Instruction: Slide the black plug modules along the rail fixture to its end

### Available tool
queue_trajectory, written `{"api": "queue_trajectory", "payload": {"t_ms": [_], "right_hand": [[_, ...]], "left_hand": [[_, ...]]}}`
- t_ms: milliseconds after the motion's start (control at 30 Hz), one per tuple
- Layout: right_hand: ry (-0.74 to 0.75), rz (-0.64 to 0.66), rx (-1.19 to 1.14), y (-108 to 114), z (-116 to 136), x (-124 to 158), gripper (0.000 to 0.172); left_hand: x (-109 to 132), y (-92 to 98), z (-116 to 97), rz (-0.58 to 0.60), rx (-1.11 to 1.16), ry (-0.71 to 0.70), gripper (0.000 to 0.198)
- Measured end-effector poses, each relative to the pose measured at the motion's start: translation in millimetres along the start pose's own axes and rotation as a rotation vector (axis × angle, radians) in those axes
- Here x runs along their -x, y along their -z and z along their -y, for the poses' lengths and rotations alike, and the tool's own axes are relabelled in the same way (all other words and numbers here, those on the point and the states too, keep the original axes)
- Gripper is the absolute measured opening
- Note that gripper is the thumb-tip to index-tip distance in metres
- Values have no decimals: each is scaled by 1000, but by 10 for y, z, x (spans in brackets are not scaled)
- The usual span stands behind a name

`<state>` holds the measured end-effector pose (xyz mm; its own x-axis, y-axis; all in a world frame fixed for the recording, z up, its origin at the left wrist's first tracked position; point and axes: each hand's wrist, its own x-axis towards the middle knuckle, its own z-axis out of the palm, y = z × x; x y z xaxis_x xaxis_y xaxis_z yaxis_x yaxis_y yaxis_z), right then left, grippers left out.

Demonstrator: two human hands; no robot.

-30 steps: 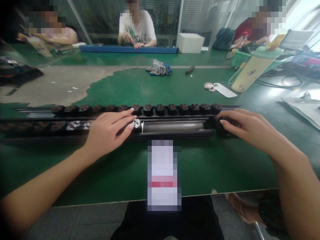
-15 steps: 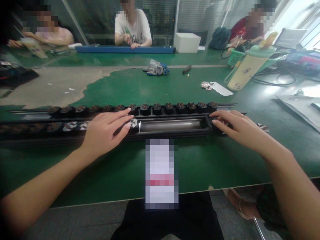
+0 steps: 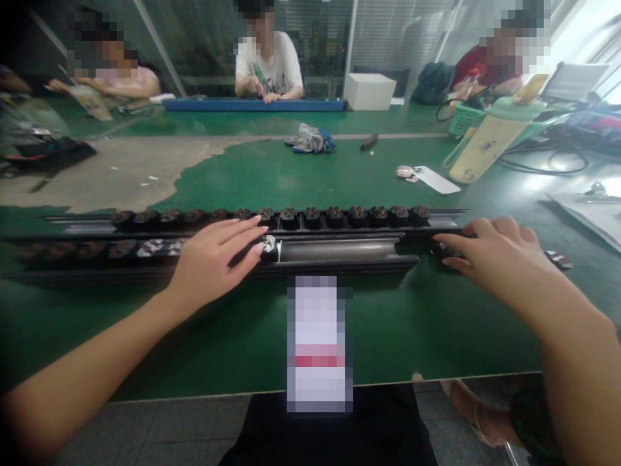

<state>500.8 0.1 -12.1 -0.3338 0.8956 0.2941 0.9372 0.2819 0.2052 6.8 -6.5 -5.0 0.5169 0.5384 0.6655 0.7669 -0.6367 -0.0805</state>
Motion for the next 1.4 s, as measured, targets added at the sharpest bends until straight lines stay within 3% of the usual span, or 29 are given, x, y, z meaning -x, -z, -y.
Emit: {"api": "queue_trajectory", "payload": {"t_ms": [67, 133, 233, 367, 467, 600, 800, 1133, 1400], "right_hand": [[78, -92, 43, 249, 292, -141, 67], [224, -137, -90, 512, 694, -340, 53], [512, -44, -308, 776, 1356, -665, 41], [625, 57, -310, 807, 2019, -1026, 47], [618, 147, -357, 737, 2241, -1209, 47], [588, 203, -479, 673, 2261, -1308, 36], [535, 216, -608, 596, 2097, -1274, 26], [403, 143, -584, 419, 1710, -989, 30], [234, 125, -583, 403, 1348, -703, 35]], "left_hand": [[-1, -6, -2, -34, 39, 11, 34], [-2, -9, 4, -69, 75, 15, 29], [-3, -9, 23, -130, 123, -5, 28], [1, 4, 50, -120, 129, -56, 23], [6, 22, 60, -61, 107, -85, 25], [9, 35, 56, -23, 118, -77, 28], [9, 10, 49, 9, 114, -12, 29], [-10, 13, 33, 54, 84, 19, 31], [-15, 12, 29, 62, 99, 48, 32]]}}
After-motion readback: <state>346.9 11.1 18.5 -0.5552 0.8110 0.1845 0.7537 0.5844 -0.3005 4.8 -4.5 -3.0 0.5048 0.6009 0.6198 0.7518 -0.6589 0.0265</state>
